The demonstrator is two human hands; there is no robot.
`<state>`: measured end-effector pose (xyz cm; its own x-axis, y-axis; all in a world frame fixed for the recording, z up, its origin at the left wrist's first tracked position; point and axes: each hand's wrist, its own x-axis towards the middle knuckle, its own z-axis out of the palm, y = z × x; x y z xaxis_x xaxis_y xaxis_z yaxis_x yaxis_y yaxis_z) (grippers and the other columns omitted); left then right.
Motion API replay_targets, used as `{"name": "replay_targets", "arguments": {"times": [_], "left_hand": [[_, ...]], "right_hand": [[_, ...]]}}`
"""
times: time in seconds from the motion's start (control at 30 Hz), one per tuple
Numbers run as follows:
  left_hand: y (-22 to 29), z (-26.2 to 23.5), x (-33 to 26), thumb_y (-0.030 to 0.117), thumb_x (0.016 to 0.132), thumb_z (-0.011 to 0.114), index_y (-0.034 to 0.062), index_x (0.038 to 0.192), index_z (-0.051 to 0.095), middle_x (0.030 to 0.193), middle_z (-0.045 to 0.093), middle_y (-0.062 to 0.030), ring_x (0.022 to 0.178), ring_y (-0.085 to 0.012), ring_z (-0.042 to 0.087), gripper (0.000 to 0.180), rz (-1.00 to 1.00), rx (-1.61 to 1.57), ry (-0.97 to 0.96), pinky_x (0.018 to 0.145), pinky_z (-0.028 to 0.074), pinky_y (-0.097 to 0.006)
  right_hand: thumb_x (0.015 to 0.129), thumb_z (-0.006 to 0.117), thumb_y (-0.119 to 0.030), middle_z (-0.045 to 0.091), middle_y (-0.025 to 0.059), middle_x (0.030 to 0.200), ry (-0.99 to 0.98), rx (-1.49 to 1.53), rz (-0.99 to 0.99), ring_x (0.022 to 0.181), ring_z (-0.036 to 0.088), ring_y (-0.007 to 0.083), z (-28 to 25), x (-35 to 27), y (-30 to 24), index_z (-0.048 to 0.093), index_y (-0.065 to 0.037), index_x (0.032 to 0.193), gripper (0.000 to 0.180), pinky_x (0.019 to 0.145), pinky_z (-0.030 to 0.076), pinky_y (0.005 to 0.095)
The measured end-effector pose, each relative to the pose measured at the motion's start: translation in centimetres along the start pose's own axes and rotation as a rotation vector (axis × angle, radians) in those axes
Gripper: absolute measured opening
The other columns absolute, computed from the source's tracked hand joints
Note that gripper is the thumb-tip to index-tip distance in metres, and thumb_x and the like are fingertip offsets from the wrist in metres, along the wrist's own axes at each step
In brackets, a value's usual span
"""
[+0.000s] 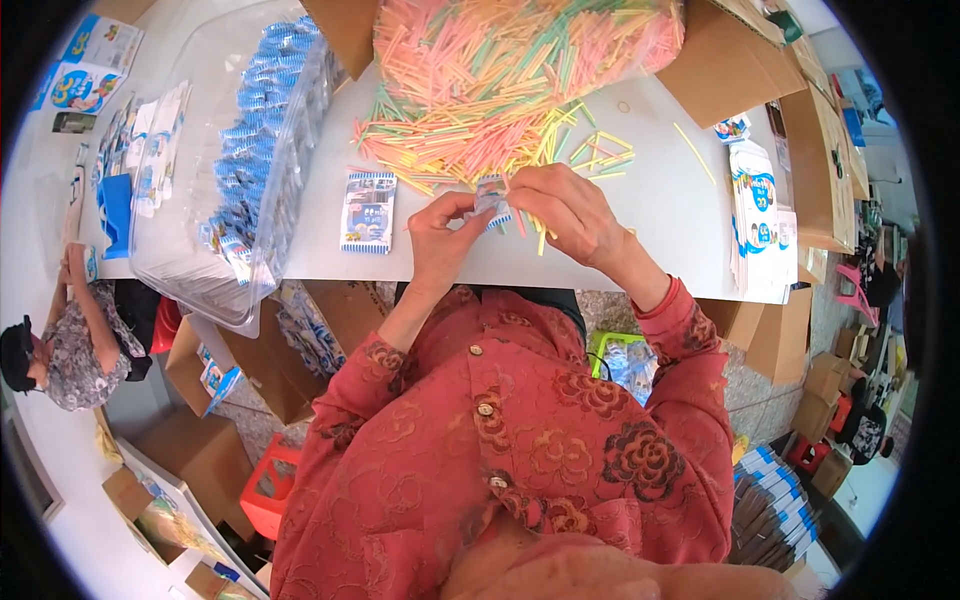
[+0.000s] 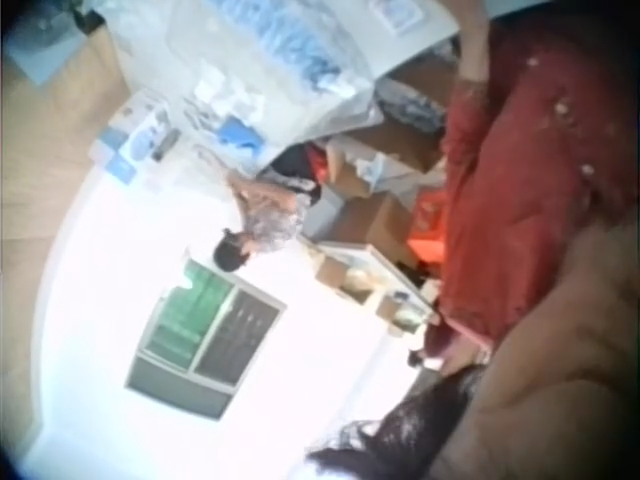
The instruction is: The recorder is counting out and packaging colorful rubber bands into small plastic bags at a workstation.
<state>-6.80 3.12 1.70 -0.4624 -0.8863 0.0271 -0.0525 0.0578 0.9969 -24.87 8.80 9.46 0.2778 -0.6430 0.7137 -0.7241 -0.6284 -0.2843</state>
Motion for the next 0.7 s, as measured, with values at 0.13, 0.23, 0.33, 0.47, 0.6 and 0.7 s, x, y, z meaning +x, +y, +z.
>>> {"name": "replay_targets", "arguments": {"times": [0.13,0.23,0.33,0.47,0.6,0.7], "left_hand": [[0.0,-0.2,0.1,0.003,0.074,0.075,-0.0001,0.087,0.069,0.077,0.068,-0.0024,0.069,-0.0064,0.059,0.014,-0.008,-0.035,0.004,0.066,0.048,-0.021],[-0.3,-0.1,0.2,0.003,0.074,0.075,0.0,0.087,0.068,0.077,0.067,-0.0016,0.069,-0.0062,0.058,0.014,0.032,-0.057,0.009,0.065,0.048,-0.021],[-0.2,-0.2,0.2,0.002,0.074,0.075,-0.0001,0.087,0.068,0.077,0.066,-0.0018,0.068,-0.0067,0.058,0.014,0.056,-0.037,0.024,0.065,0.048,-0.021],[-0.1,0.0,0.6,0.001,0.074,0.074,-0.0005,0.086,0.067,0.077,0.066,-0.0039,0.068,-0.0086,0.059,0.014,0.102,0.037,0.025,0.065,0.048,-0.022],[0.0,0.1,1.0,0.0,0.073,0.073,-0.0017,0.087,0.066,0.079,0.067,-0.0072,0.068,-0.0128,0.062,0.015,0.169,0.078,0.044,0.064,0.05,-0.025],[-0.2,0.2,1.4,-0.001,0.073,0.073,-0.0029,0.086,0.065,0.081,0.067,-0.0098,0.069,-0.017,0.063,0.015,0.257,0.173,0.034,0.063,0.051,-0.027]], "right_hand": [[0.063,0.067,0.008,0.062,0.0148,0.099,-0.022,0.051,0.025,0.082,0.063,0.0289,0.0,-0.3,-0.2,0.059,0.001,0.1,0.039,0.064,0.052,0.033],[0.063,0.067,0.008,0.062,0.0147,0.098,-0.035,0.069,0.021,0.083,0.063,0.0295,0.3,-0.7,-0.2,0.059,0.001,0.1,0.039,0.065,0.053,0.0333],[0.065,0.066,0.009,0.062,0.0139,0.097,-0.07,0.059,0.055,0.084,0.063,0.0294,0.1,-0.2,-0.4,0.059,0.001,0.1,0.037,0.067,0.053,0.033],[0.07,0.065,0.01,0.062,0.0131,0.097,-0.036,0.171,0.193,0.085,0.063,0.029,0.5,-0.2,-0.1,0.059,-0.001,0.1,0.032,0.067,0.053,0.0326],[0.079,0.063,0.007,0.062,0.0116,0.092,-0.088,0.277,0.361,0.082,0.062,0.0254,0.4,0.8,0.2,0.059,-0.001,0.098,0.021,0.065,0.051,0.0316],[0.083,0.062,0.003,0.061,0.0115,0.089,-0.162,0.32,0.498,0.076,0.061,0.0219,0.2,1.3,0.9,0.059,-0.001,0.097,0.015,0.062,0.049,0.0306]]}}
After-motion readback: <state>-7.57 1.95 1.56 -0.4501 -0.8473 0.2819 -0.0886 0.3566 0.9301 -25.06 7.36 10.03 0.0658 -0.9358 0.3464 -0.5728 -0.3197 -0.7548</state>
